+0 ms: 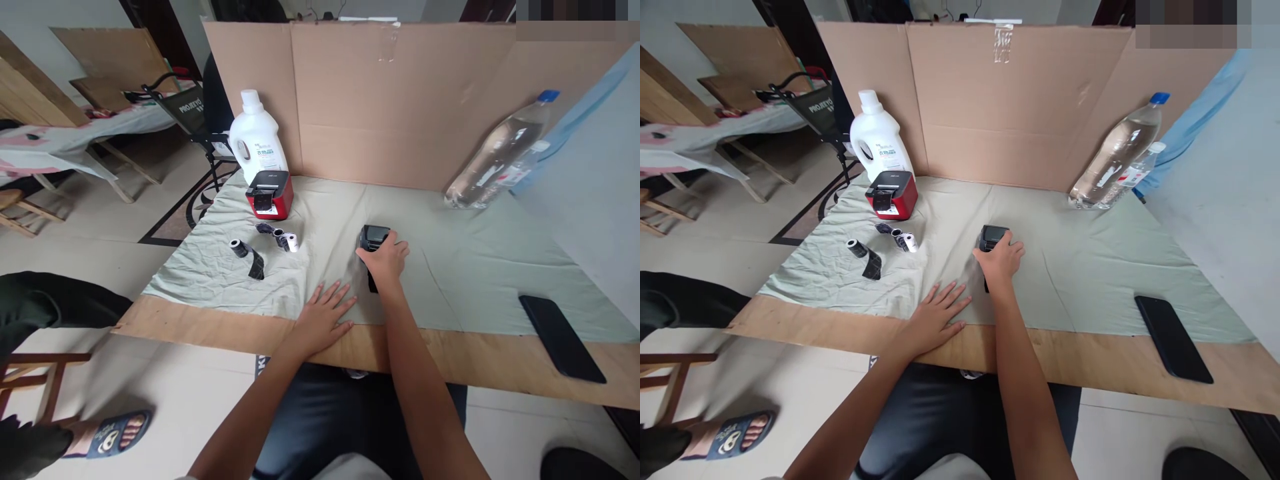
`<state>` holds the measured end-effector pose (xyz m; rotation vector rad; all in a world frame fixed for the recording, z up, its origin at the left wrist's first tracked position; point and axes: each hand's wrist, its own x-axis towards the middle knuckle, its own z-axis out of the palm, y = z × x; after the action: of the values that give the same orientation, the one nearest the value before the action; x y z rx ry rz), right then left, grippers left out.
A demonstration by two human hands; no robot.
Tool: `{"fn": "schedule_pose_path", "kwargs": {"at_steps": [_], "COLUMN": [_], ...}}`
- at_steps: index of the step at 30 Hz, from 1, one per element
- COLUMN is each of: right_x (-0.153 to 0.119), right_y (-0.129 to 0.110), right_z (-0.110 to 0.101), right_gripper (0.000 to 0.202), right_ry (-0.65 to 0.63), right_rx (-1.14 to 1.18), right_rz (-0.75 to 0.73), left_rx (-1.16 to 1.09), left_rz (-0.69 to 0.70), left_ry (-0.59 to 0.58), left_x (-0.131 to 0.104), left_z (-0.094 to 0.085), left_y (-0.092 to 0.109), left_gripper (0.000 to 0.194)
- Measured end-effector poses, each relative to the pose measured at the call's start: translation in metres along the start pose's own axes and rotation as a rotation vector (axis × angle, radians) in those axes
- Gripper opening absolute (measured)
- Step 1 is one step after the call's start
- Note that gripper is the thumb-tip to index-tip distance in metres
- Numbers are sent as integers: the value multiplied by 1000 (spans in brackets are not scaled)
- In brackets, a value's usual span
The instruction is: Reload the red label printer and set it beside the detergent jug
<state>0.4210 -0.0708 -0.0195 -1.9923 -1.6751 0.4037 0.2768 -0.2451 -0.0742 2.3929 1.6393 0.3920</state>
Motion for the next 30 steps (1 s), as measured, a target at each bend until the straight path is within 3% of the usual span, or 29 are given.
{"fn": "schedule_pose_path", "kwargs": {"at_steps": [7, 9, 11, 13, 15, 18, 22, 26, 30], "right_x": [1, 4, 12, 23, 36, 52, 58, 57, 59], "right_y": [3, 9, 17, 25, 31, 41, 55, 64, 64], "right_z": [-5, -10, -14, -14, -9, 4, 17, 19, 18], "right_gripper": [104, 111, 112, 103, 92, 79, 71, 70, 67], "right_ry": [-102, -140, -147, -138, -145, -192, -224, -228, -224], "right_rx": [-54, -50, -11, 86, 223, 400, 530, 550, 536], "right_rz": [-38, -76, -119, -163, -200, -209, -221, -270, -276], "left_rx": [-60, -188, -430, -726, -961, -1062, -1067, -1108, -1178], "left_rz": [-35, -64, -177, -338, -462, -605, -684, -682, -706], "left_ry": [-58, 8, 173, 366, 465, 418, 328, 327, 300], "left_x": [-2, -2, 5, 26, 61, 127, 194, 213, 209], "left_z": [-8, -13, -20, -32, -45, -55, -41, -19, -17], "left_y": [6, 5, 0, -10, -22, -38, -47, -47, -45], "left_gripper": [58, 50, 33, 23, 15, 28, 38, 28, 19]}}
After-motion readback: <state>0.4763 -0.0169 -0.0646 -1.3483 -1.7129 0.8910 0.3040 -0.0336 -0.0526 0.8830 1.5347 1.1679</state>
